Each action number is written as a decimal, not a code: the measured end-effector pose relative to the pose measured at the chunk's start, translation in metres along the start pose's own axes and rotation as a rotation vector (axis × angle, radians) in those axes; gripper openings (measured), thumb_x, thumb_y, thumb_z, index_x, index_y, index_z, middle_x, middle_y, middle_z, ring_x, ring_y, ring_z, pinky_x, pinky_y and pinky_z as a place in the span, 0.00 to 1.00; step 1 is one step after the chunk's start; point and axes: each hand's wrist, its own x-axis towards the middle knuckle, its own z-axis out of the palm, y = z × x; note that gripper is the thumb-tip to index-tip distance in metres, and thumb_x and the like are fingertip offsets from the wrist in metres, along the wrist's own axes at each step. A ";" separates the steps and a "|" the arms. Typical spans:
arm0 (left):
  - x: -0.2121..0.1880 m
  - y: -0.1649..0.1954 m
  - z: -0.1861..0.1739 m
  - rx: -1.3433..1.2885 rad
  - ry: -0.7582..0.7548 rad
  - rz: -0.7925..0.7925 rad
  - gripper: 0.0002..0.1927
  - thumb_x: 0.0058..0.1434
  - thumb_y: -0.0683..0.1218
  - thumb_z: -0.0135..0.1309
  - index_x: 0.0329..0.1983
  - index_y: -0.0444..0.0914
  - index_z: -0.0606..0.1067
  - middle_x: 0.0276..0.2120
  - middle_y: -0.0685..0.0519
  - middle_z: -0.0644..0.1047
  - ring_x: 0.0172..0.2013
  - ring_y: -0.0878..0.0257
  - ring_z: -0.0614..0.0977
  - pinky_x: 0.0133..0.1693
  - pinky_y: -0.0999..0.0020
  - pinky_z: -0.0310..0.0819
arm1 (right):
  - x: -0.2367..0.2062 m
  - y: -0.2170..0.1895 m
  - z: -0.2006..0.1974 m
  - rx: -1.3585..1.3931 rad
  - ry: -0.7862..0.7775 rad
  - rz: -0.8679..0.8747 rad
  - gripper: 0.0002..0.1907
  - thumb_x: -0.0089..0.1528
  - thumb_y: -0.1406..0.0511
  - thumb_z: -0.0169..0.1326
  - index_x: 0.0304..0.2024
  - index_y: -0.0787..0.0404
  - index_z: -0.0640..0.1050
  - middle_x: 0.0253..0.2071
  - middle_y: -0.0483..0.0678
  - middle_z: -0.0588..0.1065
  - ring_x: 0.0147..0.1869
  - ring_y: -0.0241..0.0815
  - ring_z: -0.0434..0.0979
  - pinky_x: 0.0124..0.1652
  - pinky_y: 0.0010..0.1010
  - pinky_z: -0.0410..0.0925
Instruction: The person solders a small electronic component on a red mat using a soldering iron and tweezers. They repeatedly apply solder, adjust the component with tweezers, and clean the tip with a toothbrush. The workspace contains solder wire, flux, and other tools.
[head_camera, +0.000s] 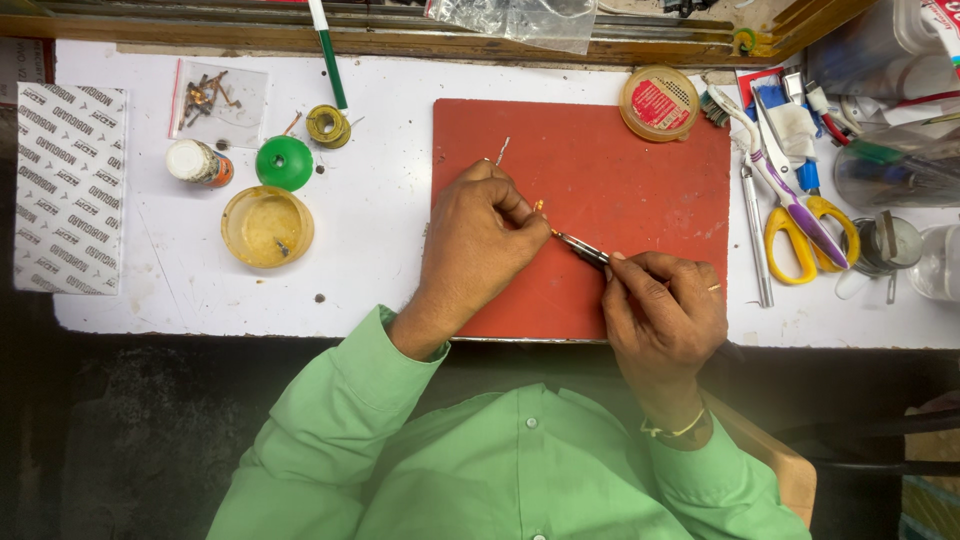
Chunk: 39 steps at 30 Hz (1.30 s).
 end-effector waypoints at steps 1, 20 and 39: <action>0.000 0.000 0.000 0.006 -0.001 -0.004 0.10 0.51 0.41 0.64 0.19 0.35 0.75 0.30 0.54 0.75 0.25 0.66 0.79 0.30 0.69 0.76 | 0.000 0.000 0.000 0.001 -0.001 0.002 0.11 0.59 0.76 0.67 0.42 0.62 0.84 0.39 0.46 0.77 0.39 0.42 0.70 0.40 0.33 0.64; 0.000 -0.002 0.002 0.024 0.010 0.025 0.10 0.51 0.42 0.64 0.19 0.36 0.75 0.30 0.55 0.75 0.26 0.66 0.78 0.31 0.68 0.76 | -0.002 0.002 0.000 -0.005 -0.009 0.022 0.12 0.58 0.75 0.67 0.44 0.61 0.84 0.39 0.45 0.76 0.39 0.42 0.71 0.41 0.33 0.64; -0.001 -0.002 0.002 0.017 0.009 0.028 0.10 0.51 0.41 0.64 0.19 0.36 0.75 0.30 0.55 0.75 0.27 0.66 0.78 0.32 0.68 0.76 | -0.002 0.002 0.000 -0.001 0.002 0.017 0.12 0.58 0.76 0.67 0.43 0.61 0.84 0.39 0.45 0.76 0.40 0.42 0.71 0.40 0.33 0.64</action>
